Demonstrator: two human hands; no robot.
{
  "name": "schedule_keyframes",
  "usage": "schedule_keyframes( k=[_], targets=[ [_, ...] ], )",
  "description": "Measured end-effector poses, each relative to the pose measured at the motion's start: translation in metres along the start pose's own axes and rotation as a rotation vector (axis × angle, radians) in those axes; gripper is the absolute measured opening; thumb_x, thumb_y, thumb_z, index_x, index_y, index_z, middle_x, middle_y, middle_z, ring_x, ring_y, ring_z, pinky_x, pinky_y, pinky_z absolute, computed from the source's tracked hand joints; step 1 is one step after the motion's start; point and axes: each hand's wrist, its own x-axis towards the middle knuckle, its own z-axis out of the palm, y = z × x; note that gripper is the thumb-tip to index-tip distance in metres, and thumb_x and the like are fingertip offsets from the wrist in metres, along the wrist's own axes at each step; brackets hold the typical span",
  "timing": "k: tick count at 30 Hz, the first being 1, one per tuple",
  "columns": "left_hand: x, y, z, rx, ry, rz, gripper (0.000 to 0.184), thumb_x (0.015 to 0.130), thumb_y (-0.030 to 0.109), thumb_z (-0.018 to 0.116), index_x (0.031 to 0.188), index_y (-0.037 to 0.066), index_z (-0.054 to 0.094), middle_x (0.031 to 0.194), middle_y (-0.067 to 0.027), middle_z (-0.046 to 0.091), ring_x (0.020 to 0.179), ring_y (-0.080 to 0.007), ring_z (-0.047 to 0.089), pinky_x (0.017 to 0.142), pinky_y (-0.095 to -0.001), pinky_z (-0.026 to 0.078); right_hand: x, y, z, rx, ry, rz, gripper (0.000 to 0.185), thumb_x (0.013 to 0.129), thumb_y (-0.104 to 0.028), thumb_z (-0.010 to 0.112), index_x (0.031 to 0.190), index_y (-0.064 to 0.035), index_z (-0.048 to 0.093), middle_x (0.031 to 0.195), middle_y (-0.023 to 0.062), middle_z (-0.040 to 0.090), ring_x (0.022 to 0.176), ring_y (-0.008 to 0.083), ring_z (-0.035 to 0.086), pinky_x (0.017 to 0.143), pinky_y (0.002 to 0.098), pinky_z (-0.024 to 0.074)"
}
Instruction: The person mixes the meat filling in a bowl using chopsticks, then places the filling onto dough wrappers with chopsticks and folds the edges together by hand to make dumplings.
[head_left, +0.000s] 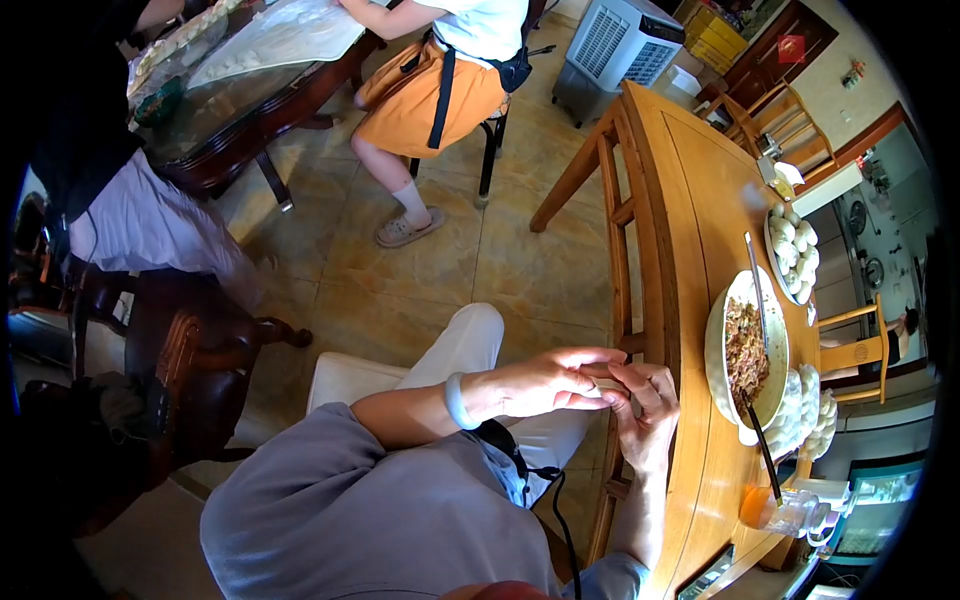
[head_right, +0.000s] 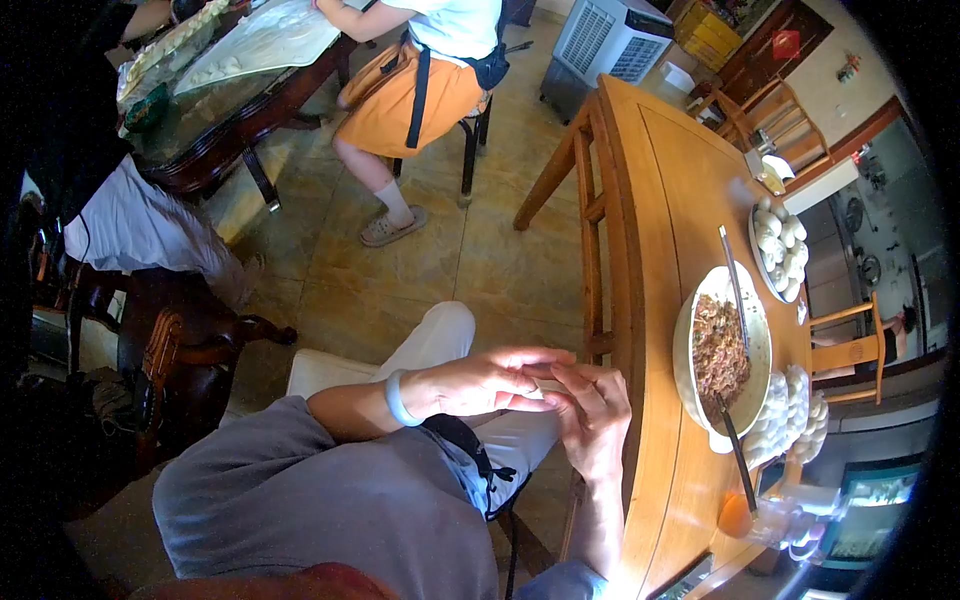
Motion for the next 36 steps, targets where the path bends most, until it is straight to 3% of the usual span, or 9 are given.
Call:
schedule_keyframes(
  k=[6,11,13,17,31,33,36],
  targets=[
    [-0.001,0.005,0.001,-0.047,-0.041,0.029,0.050,0.088,-0.001,0.043,0.135,-0.003,0.024,0.133,-0.0217,0.036,0.120,-0.0292,0.043,0.106,-0.0383,0.031,-0.005,0.007,-0.002,0.118,-0.004,0.045,0.026,0.071,-0.012,0.071,0.096,-0.0072,0.066,0.091,0.0076,0.061,0.085,0.0227,0.057,0.072,0.0321,0.0480],
    [-0.003,0.012,-0.002,-0.147,-0.174,0.083,0.053,0.089,0.000,0.040,0.137,-0.002,0.017,0.132,-0.0252,0.035,0.119,-0.0333,0.043,0.104,-0.0394,0.034,-0.006,0.003,-0.012,0.212,0.068,0.134,0.032,0.068,-0.013,0.075,0.097,-0.0046,0.066,0.099,0.0107,0.058,0.093,0.0225,0.056,0.078,0.0328,0.0481],
    [-0.006,0.015,0.005,-0.124,-0.134,0.073,0.052,0.090,0.001,0.039,0.137,-0.002,0.016,0.133,-0.0261,0.033,0.120,-0.0334,0.042,0.104,-0.0389,0.034,-0.009,0.004,-0.011,0.288,0.100,0.152,0.031,0.067,-0.013,0.075,0.096,-0.0048,0.067,0.098,0.0096,0.059,0.092,0.0219,0.056,0.078,0.0326,0.0476],
    [-0.007,0.016,0.008,-0.071,-0.120,0.030,0.059,0.089,0.003,0.046,0.138,-0.001,0.014,0.134,-0.0256,0.033,0.123,-0.0313,0.040,0.106,-0.0417,0.031,-0.015,0.004,-0.009,0.294,0.123,0.139,0.029,0.067,-0.011,0.075,0.094,-0.0051,0.068,0.094,0.0069,0.059,0.091,0.0203,0.056,0.077,0.0313,0.0468],
    [-0.006,0.005,0.010,-0.074,-0.222,0.073,0.057,0.090,0.003,0.041,0.140,0.002,0.012,0.139,-0.0253,0.024,0.128,-0.0294,0.033,0.108,-0.0399,0.026,-0.019,-0.003,-0.007,0.252,0.174,0.101,0.011,0.072,-0.002,0.069,0.082,-0.0027,0.067,0.087,0.0089,0.062,0.083,0.0197,0.057,0.070,0.0288,0.0461],
    [-0.007,0.004,0.008,-0.069,-0.234,0.064,0.056,0.091,0.002,0.038,0.140,0.002,0.012,0.141,-0.0221,0.024,0.128,-0.0266,0.033,0.108,-0.0395,0.026,-0.014,-0.005,-0.009,0.247,0.122,0.074,0.019,0.073,-0.012,0.071,0.089,-0.0035,0.066,0.091,0.0093,0.062,0.084,0.0218,0.056,0.074,0.0314,0.0455],
    [-0.008,0.005,0.008,0.010,-0.225,0.076,0.054,0.093,0.003,0.037,0.141,0.004,0.012,0.140,-0.0185,0.027,0.127,-0.0245,0.034,0.108,-0.0394,0.027,-0.007,-0.016,-0.013,0.170,0.055,0.043,0.021,0.074,-0.012,0.070,0.092,-0.0036,0.066,0.093,0.0098,0.062,0.088,0.0232,0.055,0.076,0.0321,0.0453]
  ],
)
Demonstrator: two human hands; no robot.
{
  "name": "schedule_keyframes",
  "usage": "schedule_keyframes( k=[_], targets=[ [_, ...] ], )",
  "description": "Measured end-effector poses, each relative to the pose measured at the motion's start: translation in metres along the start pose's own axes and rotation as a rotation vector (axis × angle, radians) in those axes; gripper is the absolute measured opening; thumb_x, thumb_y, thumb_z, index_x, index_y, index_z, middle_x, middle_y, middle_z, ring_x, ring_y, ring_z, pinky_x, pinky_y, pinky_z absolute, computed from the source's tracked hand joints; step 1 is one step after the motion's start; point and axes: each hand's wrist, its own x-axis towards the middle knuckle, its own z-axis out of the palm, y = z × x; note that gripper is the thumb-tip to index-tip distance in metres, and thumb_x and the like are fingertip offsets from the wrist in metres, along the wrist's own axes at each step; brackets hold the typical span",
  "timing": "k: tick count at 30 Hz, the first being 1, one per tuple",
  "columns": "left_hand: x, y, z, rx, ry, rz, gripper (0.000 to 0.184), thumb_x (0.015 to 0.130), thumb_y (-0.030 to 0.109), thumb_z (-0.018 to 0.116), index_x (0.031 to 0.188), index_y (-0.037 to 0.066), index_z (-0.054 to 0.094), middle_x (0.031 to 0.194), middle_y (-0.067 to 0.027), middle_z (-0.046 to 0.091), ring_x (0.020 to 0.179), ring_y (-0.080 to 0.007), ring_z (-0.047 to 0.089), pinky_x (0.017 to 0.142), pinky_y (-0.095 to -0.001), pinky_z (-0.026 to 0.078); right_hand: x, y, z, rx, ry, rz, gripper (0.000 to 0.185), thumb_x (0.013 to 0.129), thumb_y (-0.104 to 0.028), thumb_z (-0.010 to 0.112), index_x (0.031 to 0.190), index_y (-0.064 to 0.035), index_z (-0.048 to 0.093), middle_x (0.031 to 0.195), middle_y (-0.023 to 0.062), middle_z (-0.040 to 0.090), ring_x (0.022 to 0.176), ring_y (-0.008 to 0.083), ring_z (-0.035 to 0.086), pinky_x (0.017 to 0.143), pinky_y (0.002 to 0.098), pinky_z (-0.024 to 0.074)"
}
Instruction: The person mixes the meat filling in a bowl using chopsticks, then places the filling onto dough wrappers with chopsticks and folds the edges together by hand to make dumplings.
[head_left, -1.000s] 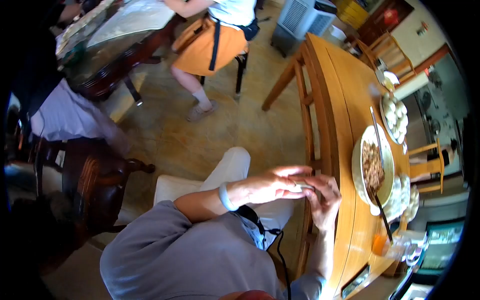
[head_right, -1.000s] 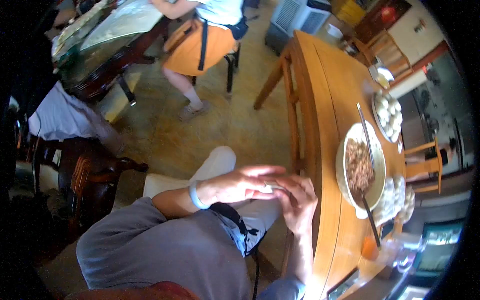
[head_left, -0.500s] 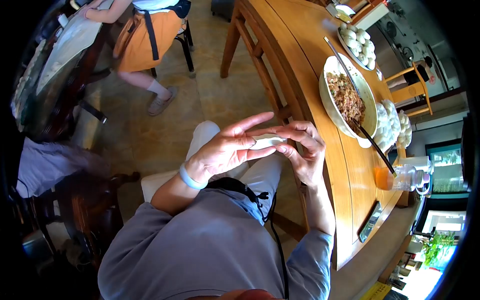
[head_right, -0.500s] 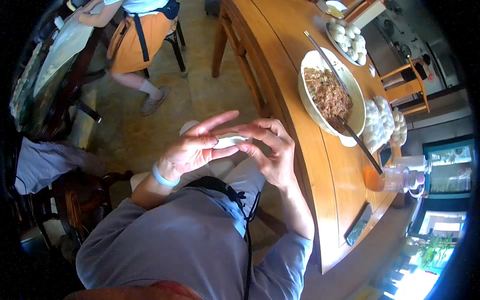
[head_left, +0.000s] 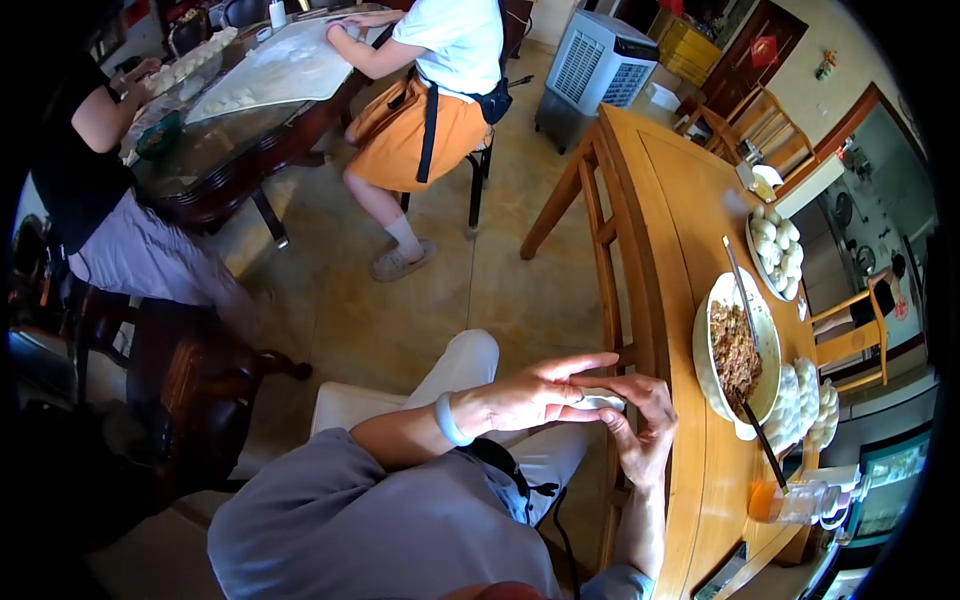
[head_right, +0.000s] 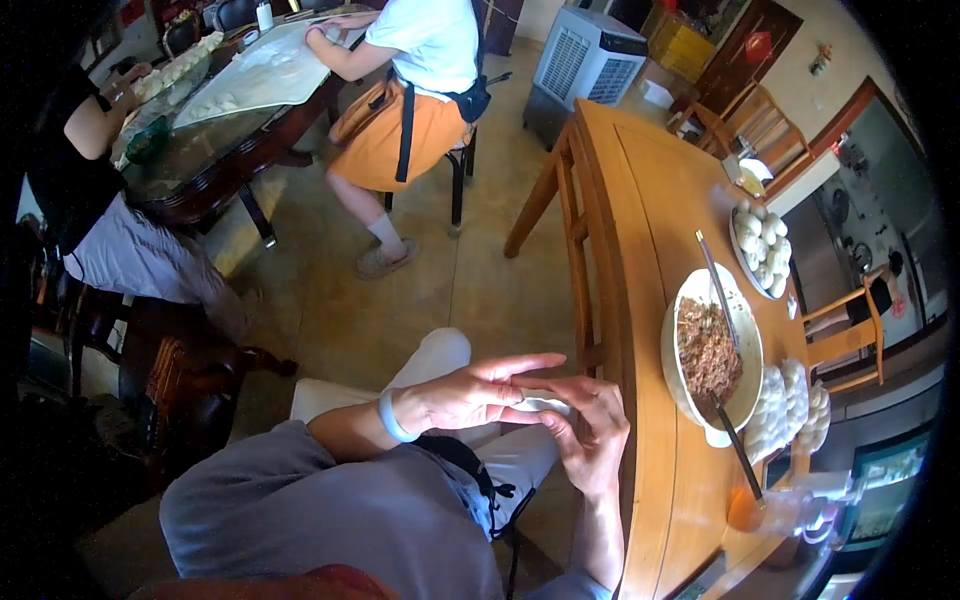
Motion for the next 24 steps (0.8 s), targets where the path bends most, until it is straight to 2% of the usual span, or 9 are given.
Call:
schedule_keyframes(
  k=[4,8,10,12,13,15,19,23,24],
  targets=[
    [0.002,-0.003,0.003,0.083,0.007,0.022,0.055,0.094,0.008,0.039,0.142,0.009,0.013,0.142,-0.0147,0.026,0.128,-0.0234,0.033,0.108,-0.0401,0.027,-0.004,0.007,0.006,0.129,-0.003,0.061,0.012,0.079,-0.004,0.064,0.090,-0.0049,0.066,0.095,0.0097,0.061,0.089,0.0208,0.057,0.077,0.0307,0.0464],
    [0.006,0.000,0.009,0.306,0.057,0.026,0.054,0.095,0.013,0.039,0.142,0.012,0.013,0.142,-0.0135,0.025,0.128,-0.0241,0.032,0.105,-0.0431,0.031,-0.011,0.012,0.007,0.513,-0.032,0.254,0.012,0.089,-0.008,0.052,0.098,-0.0004,0.056,0.098,0.0081,0.058,0.093,0.0146,0.054,0.084,0.0291,0.0424],
    [0.010,0.003,0.010,0.385,0.042,0.001,0.053,0.095,0.015,0.039,0.142,0.012,0.013,0.142,-0.0139,0.024,0.129,-0.0252,0.030,0.103,-0.0442,0.034,-0.014,0.019,0.004,0.522,-0.013,0.304,0.013,0.090,-0.009,0.051,0.101,-0.0012,0.054,0.099,0.0078,0.058,0.092,0.0142,0.054,0.084,0.0289,0.0427],
    [0.018,-0.008,0.013,0.456,0.076,-0.041,0.054,0.095,0.022,0.039,0.141,0.011,0.014,0.139,-0.0167,0.028,0.121,-0.0282,0.042,0.098,-0.0436,0.040,-0.022,0.030,-0.006,0.394,0.021,0.321,0.014,0.092,-0.010,0.048,0.103,-0.0026,0.053,0.099,0.0067,0.058,0.091,0.0130,0.053,0.082,0.0279,0.0432],
    [0.024,-0.019,0.014,0.455,0.070,-0.084,0.054,0.095,0.025,0.039,0.141,0.010,0.014,0.138,-0.0178,0.029,0.116,-0.0289,0.047,0.097,-0.0430,0.041,-0.038,0.024,-0.013,0.489,0.123,0.369,0.013,0.091,-0.011,0.050,0.100,-0.0022,0.054,0.091,0.0036,0.057,0.086,0.0104,0.053,0.077,0.0235,0.0422],
    [0.022,0.010,0.020,0.715,0.165,-0.020,0.057,0.095,0.027,0.040,0.141,0.007,0.014,0.136,-0.0195,0.032,0.107,-0.0287,0.054,0.092,-0.0411,0.045,-0.010,0.033,-0.005,0.718,0.118,0.461,0.011,0.092,-0.010,0.049,0.100,-0.0039,0.052,0.093,0.0023,0.057,0.087,0.0094,0.053,0.080,0.0237,0.0423],
    [0.030,0.006,0.033,1.013,0.219,0.062,0.074,0.088,0.032,0.055,0.140,0.003,0.011,0.142,-0.0210,0.023,0.120,-0.0300,0.042,0.099,-0.0400,0.035,-0.007,0.032,-0.011,0.929,0.107,0.494,0.013,0.092,-0.013,0.049,0.102,-0.0054,0.051,0.098,0.0077,0.059,0.090,0.0145,0.058,0.075,0.0294,0.0506],
    [0.048,-0.003,0.037,1.231,0.207,0.075,0.080,0.083,0.037,0.061,0.140,0.004,0.016,0.140,-0.0226,0.027,0.126,-0.0315,0.035,0.102,-0.0402,0.031,-0.008,0.030,-0.021,0.932,0.007,0.440,0.014,0.091,-0.009,0.050,0.104,-0.0051,0.051,0.099,0.0058,0.059,0.092,0.0130,0.056,0.081,0.0270,0.0460],
    [0.052,-0.006,0.037,1.213,0.232,0.072,0.080,0.081,0.041,0.062,0.140,0.005,0.019,0.135,-0.0240,0.034,0.125,-0.0304,0.037,0.102,-0.0386,0.031,-0.007,0.030,-0.021,0.900,-0.020,0.400,0.014,0.090,-0.008,0.050,0.104,-0.0048,0.051,0.100,0.0055,0.058,0.094,0.0129,0.055,0.083,0.0269,0.0450]
  ],
)
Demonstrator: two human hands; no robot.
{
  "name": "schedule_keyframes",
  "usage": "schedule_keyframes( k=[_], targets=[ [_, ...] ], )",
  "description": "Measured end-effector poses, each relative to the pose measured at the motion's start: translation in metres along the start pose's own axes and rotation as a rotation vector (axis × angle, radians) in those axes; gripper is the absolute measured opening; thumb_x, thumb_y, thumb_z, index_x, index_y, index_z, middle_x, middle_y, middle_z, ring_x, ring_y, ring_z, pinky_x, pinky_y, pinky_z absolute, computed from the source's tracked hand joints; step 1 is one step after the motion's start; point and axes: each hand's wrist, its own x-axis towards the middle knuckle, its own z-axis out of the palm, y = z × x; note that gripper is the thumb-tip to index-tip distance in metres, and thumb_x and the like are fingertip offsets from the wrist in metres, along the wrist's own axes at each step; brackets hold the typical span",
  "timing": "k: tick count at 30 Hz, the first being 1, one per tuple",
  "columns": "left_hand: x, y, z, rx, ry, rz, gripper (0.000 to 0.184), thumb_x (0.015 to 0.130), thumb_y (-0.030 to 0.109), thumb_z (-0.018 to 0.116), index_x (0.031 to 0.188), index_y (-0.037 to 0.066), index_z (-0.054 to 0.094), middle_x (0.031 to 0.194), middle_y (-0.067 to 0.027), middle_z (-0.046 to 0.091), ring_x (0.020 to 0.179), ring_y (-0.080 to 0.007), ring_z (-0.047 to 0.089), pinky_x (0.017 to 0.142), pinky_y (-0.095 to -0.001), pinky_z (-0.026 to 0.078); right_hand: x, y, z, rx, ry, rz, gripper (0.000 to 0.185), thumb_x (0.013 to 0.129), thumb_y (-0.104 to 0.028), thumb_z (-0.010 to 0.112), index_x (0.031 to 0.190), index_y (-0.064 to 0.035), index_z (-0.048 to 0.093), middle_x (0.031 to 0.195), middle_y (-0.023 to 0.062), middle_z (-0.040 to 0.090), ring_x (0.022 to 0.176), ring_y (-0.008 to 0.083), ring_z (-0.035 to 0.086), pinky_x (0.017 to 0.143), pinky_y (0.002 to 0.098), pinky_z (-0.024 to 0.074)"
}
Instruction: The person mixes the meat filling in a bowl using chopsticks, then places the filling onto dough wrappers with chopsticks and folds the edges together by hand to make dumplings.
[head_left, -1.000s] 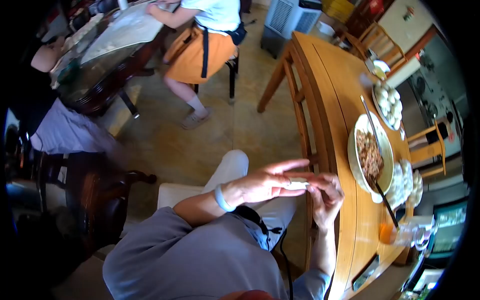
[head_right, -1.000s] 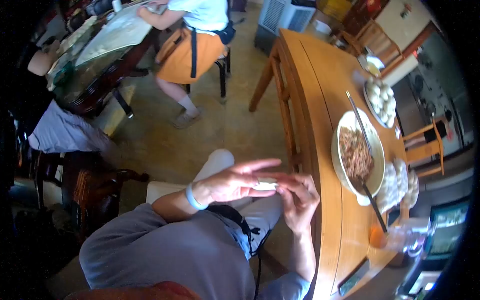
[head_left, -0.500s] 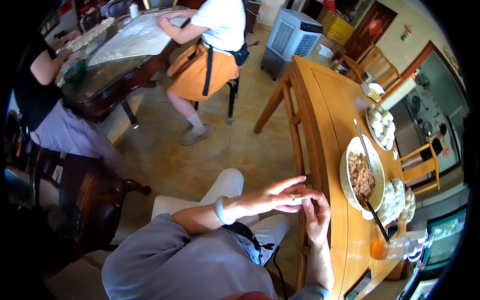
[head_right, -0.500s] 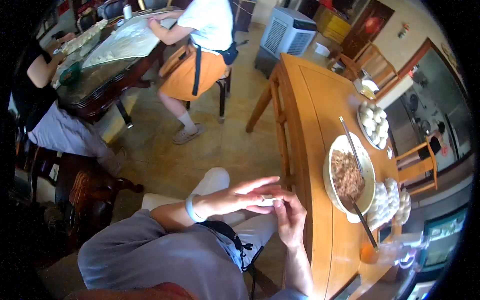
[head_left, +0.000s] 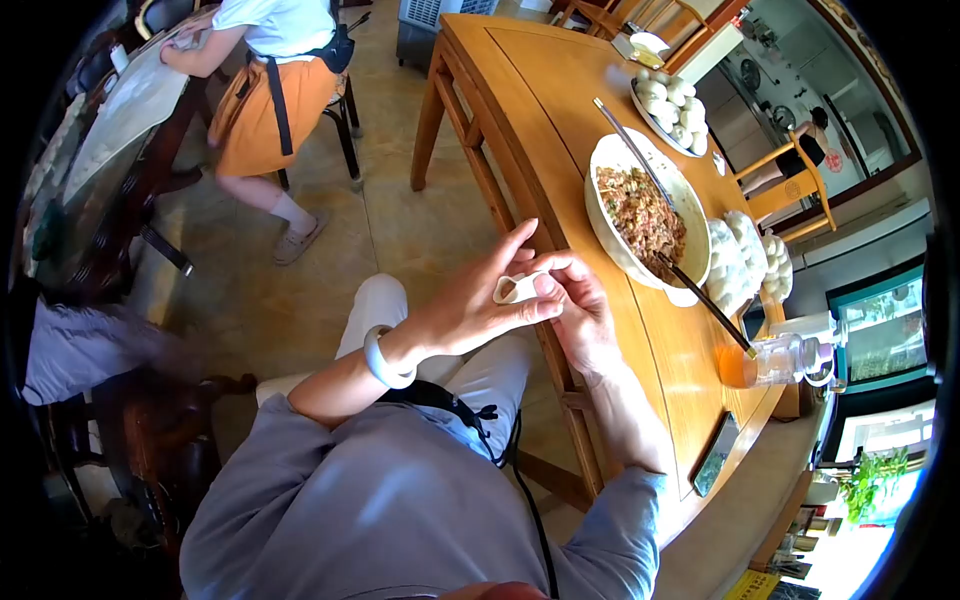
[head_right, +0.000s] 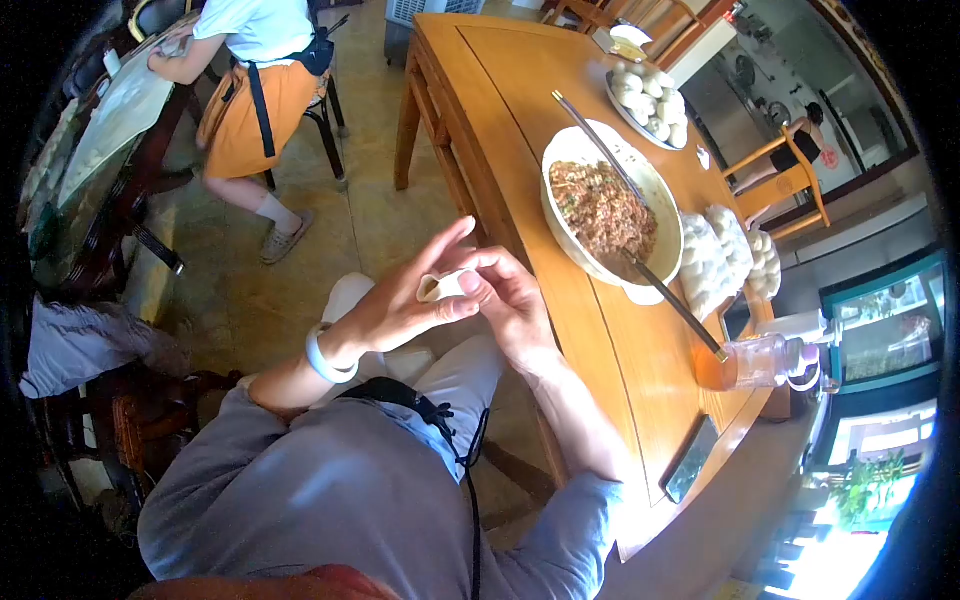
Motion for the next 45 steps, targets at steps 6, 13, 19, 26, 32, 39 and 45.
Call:
schedule_keyframes(
  k=[6,13,19,26,32,39,45],
  targets=[
    [0.013,-0.001,0.008,0.102,0.058,0.087,0.076,0.083,0.042,0.059,0.139,0.007,0.023,0.126,-0.0239,0.043,0.119,-0.0300,0.044,0.098,-0.0375,0.035,0.002,-0.007,-0.010,-0.045,-0.122,-0.088,0.021,0.086,0.000,0.054,0.106,-0.0034,0.052,0.104,0.0051,0.057,0.098,0.0132,0.054,0.087,0.0277,0.0424],
    [0.020,0.001,0.015,0.268,0.055,0.128,0.074,0.085,0.045,0.055,0.139,0.005,0.023,0.125,-0.0229,0.044,0.114,-0.0319,0.048,0.096,-0.0388,0.038,0.003,-0.012,-0.016,-0.115,-0.055,-0.073,0.020,0.084,0.004,0.055,0.102,-0.0030,0.053,0.099,0.0043,0.056,0.094,0.0134,0.055,0.083,0.0269,0.0451],
    [0.024,-0.001,0.023,0.249,0.052,0.174,0.070,0.088,0.042,0.050,0.137,0.000,0.023,0.129,-0.0216,0.043,0.117,-0.0287,0.046,0.095,-0.0361,0.039,-0.002,-0.012,-0.023,-0.234,0.027,-0.104,0.012,0.090,-0.011,0.049,0.096,-0.0013,0.054,0.092,0.0047,0.058,0.086,0.0108,0.054,0.079,0.0241,0.0427],
    [0.023,-0.007,0.026,0.357,0.106,0.199,0.057,0.094,0.032,0.041,0.134,-0.007,0.026,0.134,-0.0234,0.036,0.122,-0.0320,0.040,0.100,-0.0351,0.034,-0.002,-0.022,-0.018,0.003,-0.026,0.020,0.025,0.095,-0.020,0.041,0.100,0.0010,0.054,0.093,0.0073,0.058,0.085,0.0153,0.059,0.078,0.0287,0.0493],
    [0.024,-0.015,0.031,0.219,0.079,0.170,0.055,0.097,0.030,0.028,0.134,-0.009,0.022,0.138,-0.0260,0.027,0.129,-0.0312,0.030,0.104,-0.0338,0.029,-0.003,-0.017,-0.023,-0.072,0.020,0.052,0.023,0.095,-0.016,0.040,0.103,0.0004,0.053,0.095,0.0077,0.058,0.090,0.0166,0.058,0.081,0.0314,0.0494],
    [0.024,-0.015,0.022,0.546,0.120,0.307,0.054,0.095,0.031,0.037,0.138,0.003,0.023,0.132,-0.0250,0.038,0.117,-0.0351,0.045,0.094,-0.0356,0.041,-0.003,-0.021,-0.023,-0.068,-0.032,0.050,0.019,0.093,-0.008,0.040,0.105,0.0019,0.050,0.100,0.0083,0.055,0.095,0.0169,0.056,0.086,0.0314,0.0463],
    [0.027,-0.015,0.030,0.225,0.156,0.293,0.087,0.081,0.036,0.060,0.142,0.006,0.005,0.138,-0.0256,0.029,0.115,-0.0313,0.047,0.095,-0.0365,0.040,-0.001,-0.027,-0.025,-0.091,0.002,0.089,0.018,0.090,-0.005,0.044,0.106,0.0000,0.051,0.098,0.0056,0.056,0.087,0.0113,0.053,0.078,0.0216,0.0413]
  ],
)
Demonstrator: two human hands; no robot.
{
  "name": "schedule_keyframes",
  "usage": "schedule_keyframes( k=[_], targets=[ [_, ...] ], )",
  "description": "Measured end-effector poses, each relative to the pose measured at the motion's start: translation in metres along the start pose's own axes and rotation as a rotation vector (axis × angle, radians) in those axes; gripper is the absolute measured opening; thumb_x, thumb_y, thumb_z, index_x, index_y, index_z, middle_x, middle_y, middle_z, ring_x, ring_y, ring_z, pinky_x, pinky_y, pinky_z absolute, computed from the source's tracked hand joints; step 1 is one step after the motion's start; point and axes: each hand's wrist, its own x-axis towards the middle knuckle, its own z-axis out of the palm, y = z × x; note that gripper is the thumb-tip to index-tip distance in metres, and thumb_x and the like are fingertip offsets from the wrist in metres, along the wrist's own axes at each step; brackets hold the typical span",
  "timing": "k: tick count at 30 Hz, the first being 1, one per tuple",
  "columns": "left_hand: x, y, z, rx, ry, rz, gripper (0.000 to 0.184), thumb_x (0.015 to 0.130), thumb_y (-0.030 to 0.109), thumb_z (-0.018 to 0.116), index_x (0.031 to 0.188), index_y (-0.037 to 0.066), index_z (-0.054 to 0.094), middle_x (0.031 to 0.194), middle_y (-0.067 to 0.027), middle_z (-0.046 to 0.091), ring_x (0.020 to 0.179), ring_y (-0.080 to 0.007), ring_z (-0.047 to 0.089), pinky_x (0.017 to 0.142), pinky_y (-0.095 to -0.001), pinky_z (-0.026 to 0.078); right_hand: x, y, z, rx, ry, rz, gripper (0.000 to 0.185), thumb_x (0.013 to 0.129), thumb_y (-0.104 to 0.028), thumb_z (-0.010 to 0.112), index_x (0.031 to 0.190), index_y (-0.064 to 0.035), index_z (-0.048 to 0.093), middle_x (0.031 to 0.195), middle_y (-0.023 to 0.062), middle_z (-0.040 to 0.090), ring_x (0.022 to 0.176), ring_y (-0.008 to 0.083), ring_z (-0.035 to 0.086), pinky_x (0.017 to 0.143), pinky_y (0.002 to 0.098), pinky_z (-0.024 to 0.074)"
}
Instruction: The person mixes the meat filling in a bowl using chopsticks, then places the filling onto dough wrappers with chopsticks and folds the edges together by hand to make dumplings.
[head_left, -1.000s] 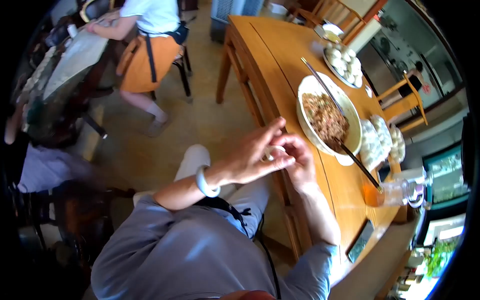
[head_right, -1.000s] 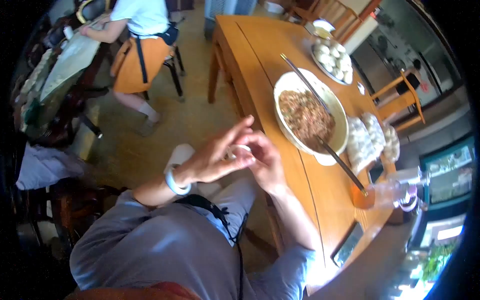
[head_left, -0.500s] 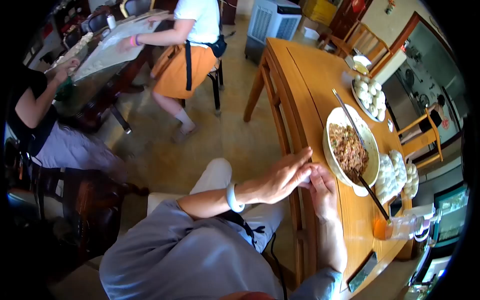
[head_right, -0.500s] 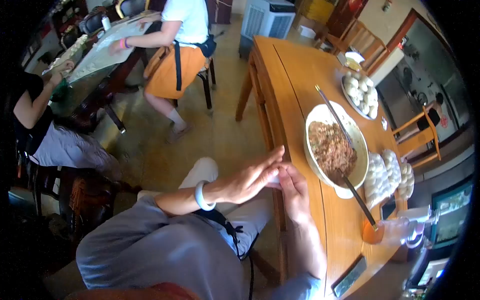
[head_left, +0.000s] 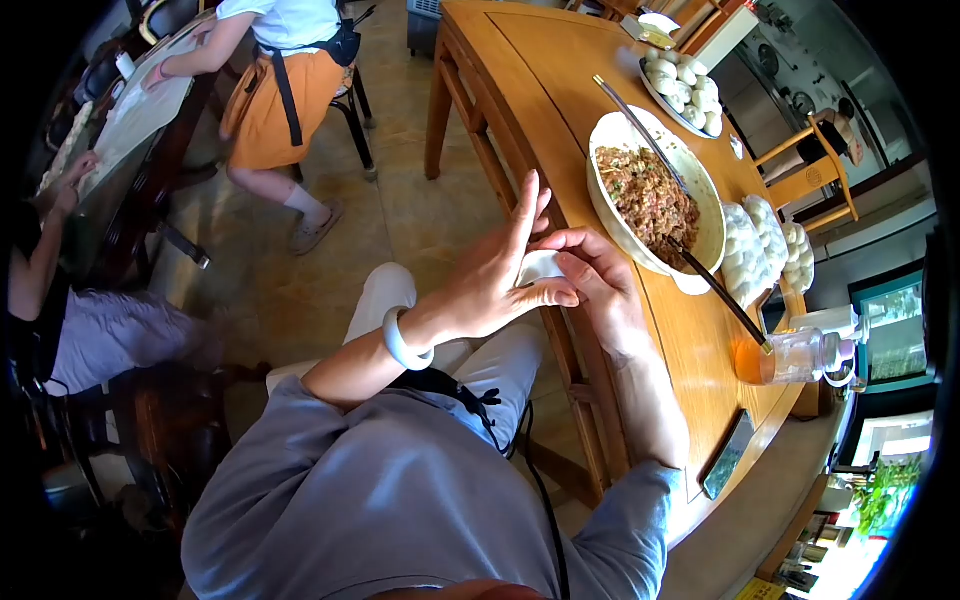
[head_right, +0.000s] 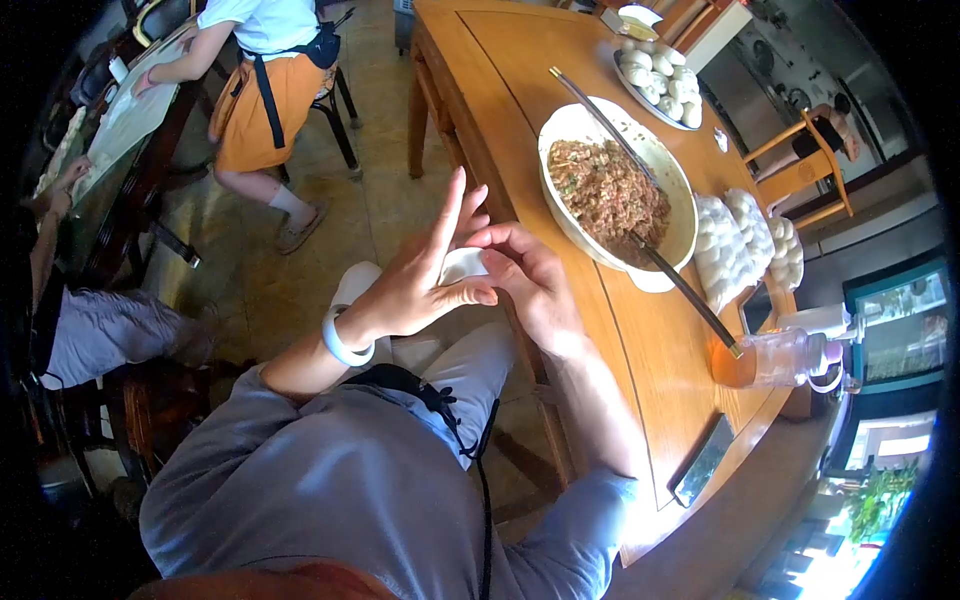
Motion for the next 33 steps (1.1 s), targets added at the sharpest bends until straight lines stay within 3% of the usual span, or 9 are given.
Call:
schedule_keyframes(
  k=[4,8,9,16,17,20,21,25,33],
  targets=[
    [-0.003,-0.004,0.002,-0.656,-0.046,-0.289,0.085,0.080,0.030,0.065,0.140,0.003,0.012,0.136,-0.0188,0.034,0.121,-0.0233,0.042,0.099,-0.0360,0.037,0.002,0.009,-0.003,-0.113,0.070,-0.047,0.017,0.087,-0.003,0.049,0.104,0.0002,0.052,0.095,0.0064,0.058,0.087,0.0139,0.056,0.076,0.0241,0.0450],
    [-0.010,-0.009,0.003,-1.177,-0.024,-0.435,0.059,0.089,0.020,0.053,0.137,0.002,0.024,0.127,-0.0097,0.043,0.116,-0.0169,0.045,0.099,-0.0311,0.038,-0.001,-0.002,0.008,-0.711,0.188,-0.270,0.021,0.081,0.002,0.056,0.102,0.0003,0.053,0.093,0.0116,0.059,0.084,0.0219,0.062,0.070,0.0292,0.0516],
    [-0.010,-0.007,0.002,-1.226,0.005,-0.443,0.049,0.090,0.009,0.049,0.135,0.002,0.029,0.123,-0.0077,0.045,0.113,-0.0159,0.047,0.098,-0.0299,0.039,0.000,0.002,0.008,-0.732,0.189,-0.334,0.026,0.077,0.003,0.060,0.102,-0.0006,0.053,0.095,0.0144,0.059,0.083,0.0268,0.064,0.068,0.0316,0.0537],
    [-0.006,-0.010,-0.004,-1.260,-0.035,-0.423,0.045,0.089,0.001,0.044,0.132,-0.003,0.031,0.126,-0.0139,0.046,0.115,-0.0187,0.047,0.100,-0.0295,0.038,0.000,-0.010,0.007,-0.859,0.274,-0.399,0.042,0.071,-0.004,0.069,0.110,-0.0030,0.051,0.112,0.0154,0.052,0.096,0.0292,0.058,0.074,0.0339,0.0507],
    [-0.006,-0.010,-0.005,-1.283,-0.041,-0.419,0.045,0.089,0.001,0.044,0.132,-0.004,0.031,0.126,-0.0149,0.045,0.116,-0.0189,0.047,0.099,-0.0294,0.039,0.000,-0.009,0.002,-0.878,0.235,-0.356,0.059,0.068,-0.016,0.075,0.119,-0.0037,0.047,0.119,0.0172,0.048,0.111,0.0330,0.049,0.088,0.0399,0.0445],
    [-0.007,-0.009,-0.006,-1.293,-0.088,-0.454,0.040,0.090,0.002,0.044,0.129,-0.005,0.036,0.123,-0.0164,0.049,0.112,-0.0197,0.051,0.096,-0.0288,0.042,0.007,-0.005,-0.008,-0.934,0.176,-0.456,0.074,0.067,-0.030,0.076,0.126,-0.0036,0.041,0.127,0.0196,0.042,0.119,0.0359,0.040,0.096,0.0434,0.0368],
    [-0.007,-0.006,-0.007,-1.281,-0.112,-0.481,0.039,0.090,0.003,0.045,0.128,-0.005,0.037,0.121,-0.0161,0.051,0.109,-0.0196,0.053,0.095,-0.0286,0.043,0.008,-0.001,-0.013,-0.908,0.124,-0.443,0.084,0.068,-0.046,0.071,0.131,-0.0034,0.036,0.131,0.0210,0.037,0.121,0.0380,0.036,0.100,0.0445,0.0316],
    [-0.006,0.001,-0.005,-1.183,-0.180,-0.567,0.036,0.089,0.008,0.051,0.122,-0.005,0.045,0.111,-0.0126,0.057,0.102,-0.0172,0.057,0.092,-0.0289,0.045,0.007,0.001,-0.015,-1.031,0.079,-0.527,0.082,0.072,-0.055,0.063,0.130,-0.0025,0.038,0.129,0.0215,0.040,0.117,0.0391,0.040,0.097,0.0461,0.0330],
    [-0.006,0.012,-0.007,-0.937,-0.209,-0.535,0.036,0.091,0.010,0.048,0.124,-0.005,0.044,0.112,-0.0110,0.057,0.104,-0.0151,0.055,0.093,-0.0303,0.045,0.008,0.002,-0.016,-1.206,0.063,-0.669,0.070,0.081,-0.049,0.053,0.126,0.0035,0.041,0.122,0.0228,0.046,0.110,0.0379,0.045,0.090,0.0450,0.0366]
  ],
)
